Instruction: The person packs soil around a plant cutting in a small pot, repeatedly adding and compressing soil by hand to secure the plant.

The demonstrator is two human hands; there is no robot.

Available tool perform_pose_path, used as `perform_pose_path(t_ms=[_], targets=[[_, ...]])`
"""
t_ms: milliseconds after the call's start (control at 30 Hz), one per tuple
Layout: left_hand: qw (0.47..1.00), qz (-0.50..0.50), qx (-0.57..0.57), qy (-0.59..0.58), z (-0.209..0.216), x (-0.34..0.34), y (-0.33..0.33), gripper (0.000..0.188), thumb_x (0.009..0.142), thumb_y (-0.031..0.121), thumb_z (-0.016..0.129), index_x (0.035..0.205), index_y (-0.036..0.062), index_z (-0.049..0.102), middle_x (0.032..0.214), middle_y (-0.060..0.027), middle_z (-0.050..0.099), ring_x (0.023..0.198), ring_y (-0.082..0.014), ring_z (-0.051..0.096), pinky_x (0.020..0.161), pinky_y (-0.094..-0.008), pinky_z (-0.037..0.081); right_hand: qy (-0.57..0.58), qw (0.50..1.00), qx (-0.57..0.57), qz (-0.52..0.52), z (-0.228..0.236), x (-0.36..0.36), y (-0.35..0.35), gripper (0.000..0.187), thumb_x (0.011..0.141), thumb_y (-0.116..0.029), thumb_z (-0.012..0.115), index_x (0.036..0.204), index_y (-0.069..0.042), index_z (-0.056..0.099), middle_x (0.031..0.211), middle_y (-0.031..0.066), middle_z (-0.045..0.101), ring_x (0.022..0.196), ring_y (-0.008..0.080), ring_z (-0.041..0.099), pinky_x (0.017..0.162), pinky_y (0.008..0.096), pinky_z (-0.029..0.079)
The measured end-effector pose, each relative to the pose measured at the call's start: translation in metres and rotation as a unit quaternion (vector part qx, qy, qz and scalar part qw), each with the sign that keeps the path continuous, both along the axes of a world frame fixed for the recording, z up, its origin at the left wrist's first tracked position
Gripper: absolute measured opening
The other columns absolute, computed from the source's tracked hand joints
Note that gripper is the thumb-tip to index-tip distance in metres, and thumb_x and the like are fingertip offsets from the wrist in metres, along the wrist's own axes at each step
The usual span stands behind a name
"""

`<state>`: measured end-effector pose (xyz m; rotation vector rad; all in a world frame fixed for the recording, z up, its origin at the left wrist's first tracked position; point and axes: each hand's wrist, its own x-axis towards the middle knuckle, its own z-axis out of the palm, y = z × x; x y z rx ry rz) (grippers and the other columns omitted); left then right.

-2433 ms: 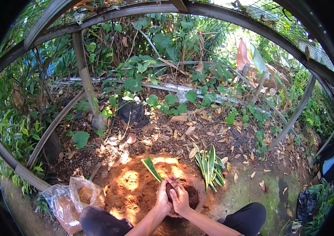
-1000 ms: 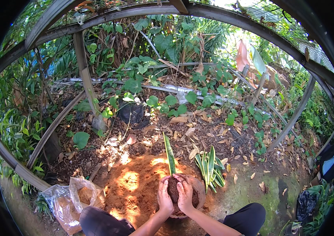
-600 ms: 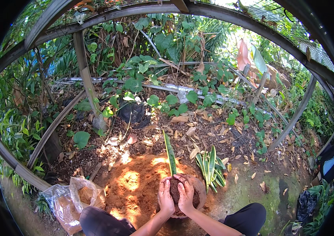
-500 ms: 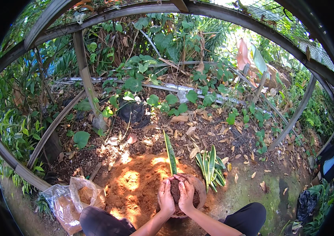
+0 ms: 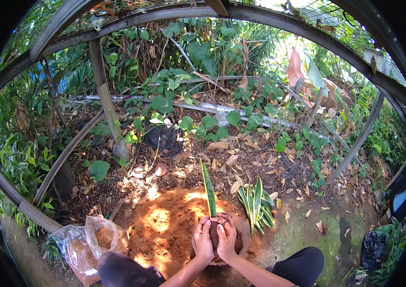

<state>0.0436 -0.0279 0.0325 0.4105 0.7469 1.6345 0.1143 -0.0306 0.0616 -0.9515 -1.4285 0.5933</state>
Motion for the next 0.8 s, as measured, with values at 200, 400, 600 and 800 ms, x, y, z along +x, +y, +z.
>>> perform_pose_path(t_ms=[200, 400, 600, 800], targets=[[0.999, 0.006, 0.011, 0.038, 0.0, 0.0, -0.001, 0.024, 0.097, 0.011, 0.051, 0.117, -0.0015, 0.057, 0.105, -0.0065, 0.061, 0.095, -0.0116, 0.057, 0.087, -0.0258, 0.046, 0.006, 1.0, 0.017, -0.008, 0.001, 0.001, -0.001, 0.029, 0.093, -0.021, 0.052, 0.104, 0.003, 0.064, 0.107, 0.0188, 0.06, 0.106, 0.0344, 0.054, 0.095, 0.0408, 0.041], [0.999, 0.034, 0.003, 0.006, 0.004, 0.004, 0.0, 0.02, 0.096, 0.013, 0.055, 0.111, 0.0001, 0.06, 0.101, -0.0057, 0.063, 0.093, -0.0117, 0.059, 0.085, -0.0258, 0.047, 0.096, 0.993, -0.057, 0.028, -0.009, -0.001, 0.002, 0.029, 0.093, -0.021, 0.051, 0.104, 0.003, 0.064, 0.101, 0.0173, 0.062, 0.099, 0.0315, 0.058, 0.091, 0.0394, 0.043], [0.999, 0.009, -0.018, -0.028, 0.008, 0.005, -0.004, 0.017, 0.097, 0.013, 0.056, 0.107, 0.0017, 0.063, 0.1, -0.0052, 0.065, 0.09, -0.0123, 0.061, 0.079, -0.0256, 0.051, 0.064, 0.997, -0.05, -0.017, -0.012, 0.0, -0.001, 0.023, 0.092, -0.013, 0.052, 0.103, 0.003, 0.064, 0.097, 0.0168, 0.064, 0.092, 0.028, 0.06, 0.084, 0.0371, 0.045], [0.999, 0.04, -0.029, -0.006, 0.016, 0.011, -0.009, 0.016, 0.096, 0.013, 0.057, 0.107, 0.0032, 0.061, 0.096, -0.0035, 0.065, 0.087, -0.0114, 0.061, 0.077, -0.0252, 0.051, 0.075, 0.996, -0.035, -0.027, -0.019, 0.001, 0.001, 0.023, 0.094, -0.014, 0.051, 0.101, 0.004, 0.064, 0.094, 0.0119, 0.063, 0.088, 0.0212, 0.059, 0.081, 0.0324, 0.045]])
